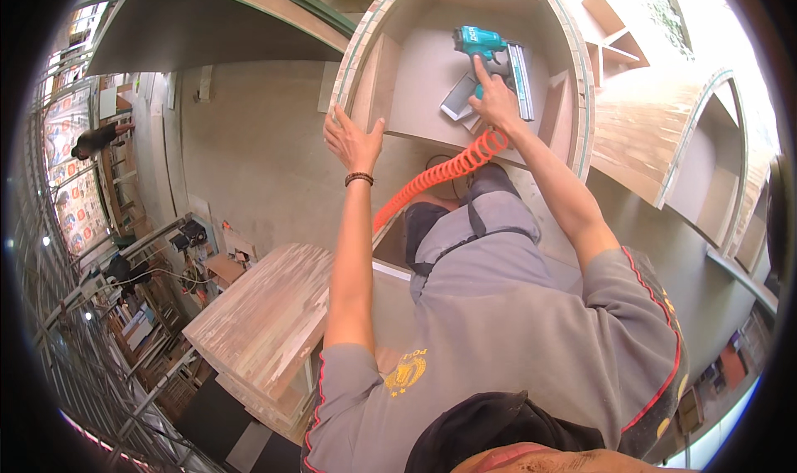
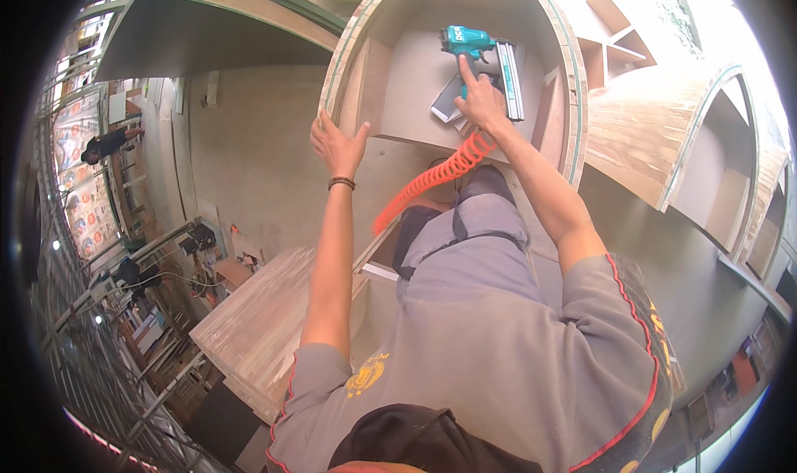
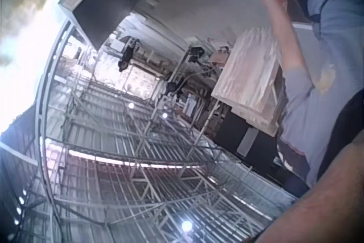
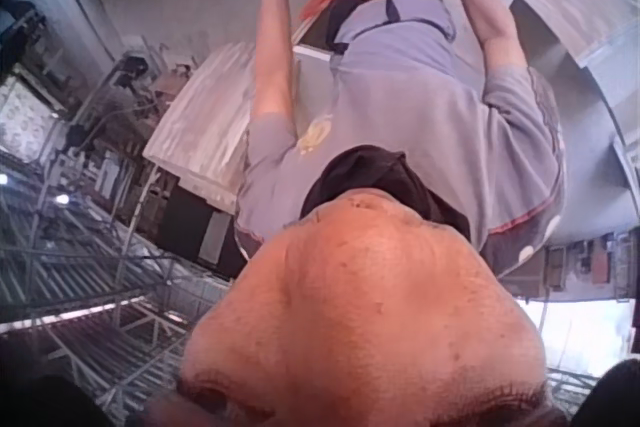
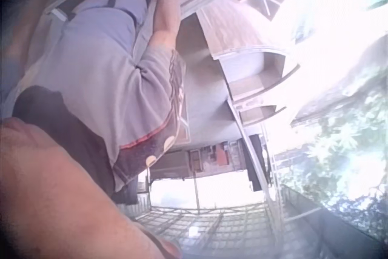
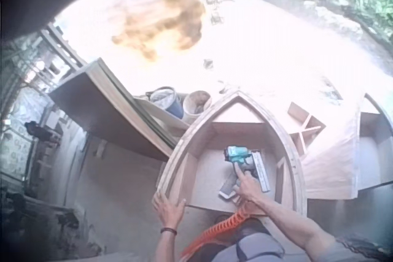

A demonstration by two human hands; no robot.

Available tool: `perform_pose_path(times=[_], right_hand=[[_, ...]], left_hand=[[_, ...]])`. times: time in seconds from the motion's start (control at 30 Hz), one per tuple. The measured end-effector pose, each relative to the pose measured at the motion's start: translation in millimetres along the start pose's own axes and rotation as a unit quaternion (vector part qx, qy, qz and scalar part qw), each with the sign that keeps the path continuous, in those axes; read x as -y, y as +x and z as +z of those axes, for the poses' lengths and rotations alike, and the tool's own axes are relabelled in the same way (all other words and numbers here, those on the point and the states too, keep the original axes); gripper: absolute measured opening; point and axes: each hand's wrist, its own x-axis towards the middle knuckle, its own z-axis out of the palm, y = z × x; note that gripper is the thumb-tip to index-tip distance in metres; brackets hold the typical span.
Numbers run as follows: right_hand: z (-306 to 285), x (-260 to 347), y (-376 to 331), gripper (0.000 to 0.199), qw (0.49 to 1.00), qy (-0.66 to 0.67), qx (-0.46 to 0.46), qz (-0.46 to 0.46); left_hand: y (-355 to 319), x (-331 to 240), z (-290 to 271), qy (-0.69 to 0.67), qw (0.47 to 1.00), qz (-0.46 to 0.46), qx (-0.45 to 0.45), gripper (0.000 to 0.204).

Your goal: The person attaches a sanding disc to an angle grinder and then moves to a wooden cabinet. They position a curved wooden piece onto the cabinet's edge, aligning it carefully. Finally, they use a nail gun to secure the wooden piece in place.

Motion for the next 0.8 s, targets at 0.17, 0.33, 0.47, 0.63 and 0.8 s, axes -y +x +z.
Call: perform_pose_path(times=[0.17,0.33,0.47,0.63,0.8], right_hand=[[11,-29,27,0.100,0.999,-0.043,0.006,0.006],[20,-48,41,0.097,0.998,-0.066,0.007,0.008],[27,-57,45,0.094,0.996,-0.084,-0.003,0.004],[31,-60,46,0.091,0.995,-0.100,-0.002,-0.005],[36,-62,44,0.091,0.993,-0.117,-0.012,-0.023]], left_hand=[[22,25,18,0.097,0.995,-0.008,0.005,0.129],[43,34,24,0.059,0.996,-0.029,0.053,0.132],[41,30,24,0.070,0.997,-0.023,0.027,0.120],[41,34,28,0.072,0.997,-0.003,0.010,0.118],[41,37,32,0.081,0.997,0.004,-0.003,0.116]])
